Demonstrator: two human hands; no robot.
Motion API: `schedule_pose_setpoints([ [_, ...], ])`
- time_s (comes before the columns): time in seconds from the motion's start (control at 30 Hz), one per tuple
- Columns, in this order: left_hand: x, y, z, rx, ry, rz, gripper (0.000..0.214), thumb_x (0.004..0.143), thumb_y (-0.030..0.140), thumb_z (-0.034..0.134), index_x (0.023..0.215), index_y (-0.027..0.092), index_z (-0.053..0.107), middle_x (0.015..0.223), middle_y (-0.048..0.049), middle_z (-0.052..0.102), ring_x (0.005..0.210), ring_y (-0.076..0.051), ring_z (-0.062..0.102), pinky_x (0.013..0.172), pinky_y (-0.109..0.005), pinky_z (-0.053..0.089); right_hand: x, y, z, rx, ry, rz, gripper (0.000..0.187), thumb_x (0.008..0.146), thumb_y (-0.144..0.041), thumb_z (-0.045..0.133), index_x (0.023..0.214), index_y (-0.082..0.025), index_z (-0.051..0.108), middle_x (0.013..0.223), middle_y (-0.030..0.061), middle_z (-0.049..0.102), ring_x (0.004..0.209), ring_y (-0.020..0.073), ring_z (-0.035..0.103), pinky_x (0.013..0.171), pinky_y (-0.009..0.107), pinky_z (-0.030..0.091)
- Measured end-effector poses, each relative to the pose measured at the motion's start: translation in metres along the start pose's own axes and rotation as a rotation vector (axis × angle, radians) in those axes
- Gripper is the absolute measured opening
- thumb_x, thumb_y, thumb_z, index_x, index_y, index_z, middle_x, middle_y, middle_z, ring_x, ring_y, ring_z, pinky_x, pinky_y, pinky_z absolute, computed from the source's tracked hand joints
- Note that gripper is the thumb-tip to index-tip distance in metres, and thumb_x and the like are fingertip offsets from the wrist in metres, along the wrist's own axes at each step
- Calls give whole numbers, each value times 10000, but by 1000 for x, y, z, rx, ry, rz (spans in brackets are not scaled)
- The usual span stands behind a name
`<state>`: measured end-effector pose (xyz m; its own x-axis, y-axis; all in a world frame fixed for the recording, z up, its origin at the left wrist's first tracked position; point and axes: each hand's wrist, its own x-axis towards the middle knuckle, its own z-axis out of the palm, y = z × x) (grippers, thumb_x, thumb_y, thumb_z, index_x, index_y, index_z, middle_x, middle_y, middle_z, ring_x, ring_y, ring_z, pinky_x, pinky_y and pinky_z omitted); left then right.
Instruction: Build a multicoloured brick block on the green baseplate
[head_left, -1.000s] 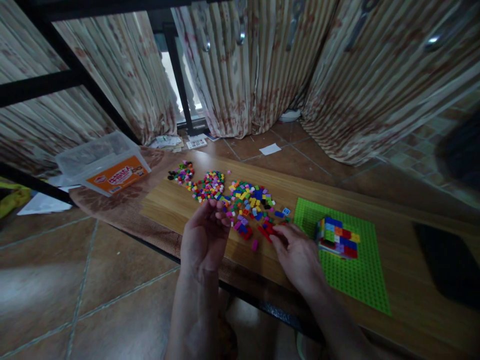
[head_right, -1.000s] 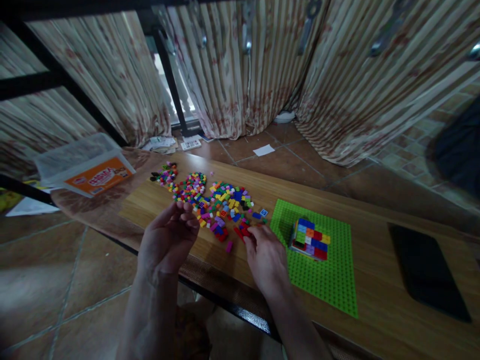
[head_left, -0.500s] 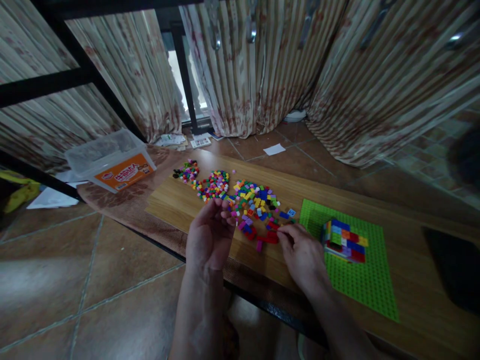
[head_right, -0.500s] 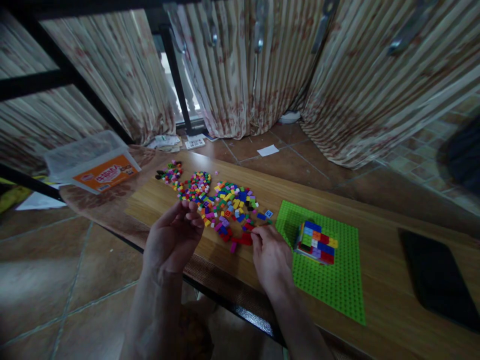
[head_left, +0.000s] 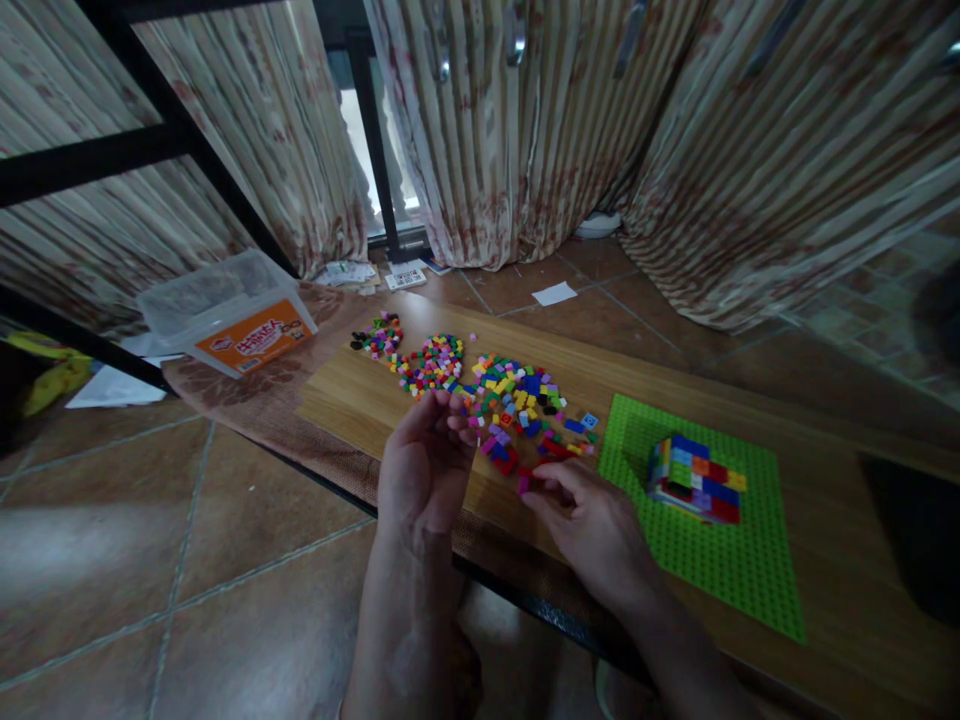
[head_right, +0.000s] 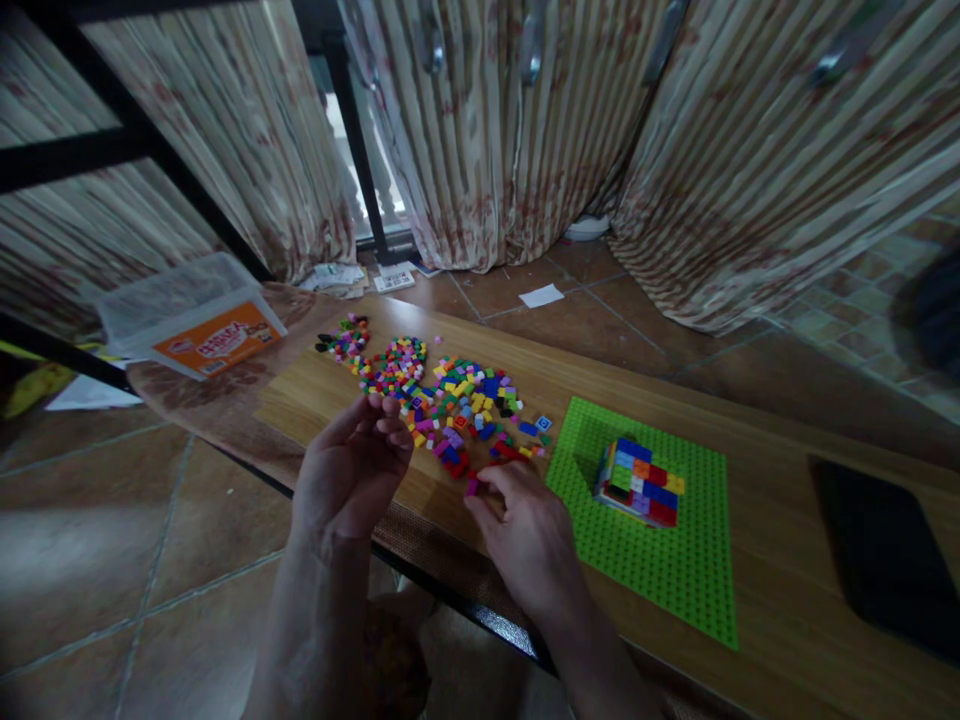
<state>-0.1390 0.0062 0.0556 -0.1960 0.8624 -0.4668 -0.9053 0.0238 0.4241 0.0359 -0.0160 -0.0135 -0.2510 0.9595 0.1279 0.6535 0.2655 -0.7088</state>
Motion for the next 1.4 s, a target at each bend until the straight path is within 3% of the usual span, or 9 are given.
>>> schedule_pose_setpoints([
  [0.37,0,0,1,5,3,-6,212,902,157,494,734,122,619,680,-14,600,513,-49,514,500,-154,468,-1,-5,17,-264,27,-55,102,860,-248,619,954,-212,635,907,44,630,855,216,615,737,334,484],
  [0.57,0,0,1,5,7,-6,216,908,161,491,741,115,620,684,-16,602,519,-51,519,505,-159,477,-1,-2,19,-274,54,-78,222,918,-142,457,1019,-192,647,943,67,634,883,211,617,789,335,489],
  [0.73,0,1,1,21,-2,1,216,904,154,488,733,119,616,679,-14,601,509,-50,516,501,-160,474,-1,-5,17,-220,73,-65,254,909,-129,436,1060,-181,634,950,79,640,885,214,624,796,342,500],
  [0.9,0,3,0,32,-8,10,225,910,146,468,739,120,613,684,-20,604,514,-57,520,498,-169,474,0,-14,-6,16,97,2,283,910,-173,458,1142,-198,620,1012,75,649,891,187,640,800,329,522],
  [1.13,3,1,0,47,-4,19,237,919,145,444,749,120,607,695,-24,608,523,-63,528,505,-176,481,-1,0,-42,505,115,106,186,842,-268,620,1000,-240,714,983,42,695,871,166,662,759,307,550],
  [1.27,3,-1,3,73,18,33,245,922,140,434,742,118,599,684,-22,604,518,-62,525,500,-177,476,-2,16,-70,563,176,191,198,777,-285,699,966,-237,735,923,40,735,846,175,680,769,324,550],
  [1.4,2,-3,5,93,34,48,241,920,134,428,745,124,593,677,-21,601,516,-65,519,490,-176,472,-8,42,-104,521,361,295,267,704,-370,757,921,-216,744,855,52,745,755,191,686,699,349,570],
])
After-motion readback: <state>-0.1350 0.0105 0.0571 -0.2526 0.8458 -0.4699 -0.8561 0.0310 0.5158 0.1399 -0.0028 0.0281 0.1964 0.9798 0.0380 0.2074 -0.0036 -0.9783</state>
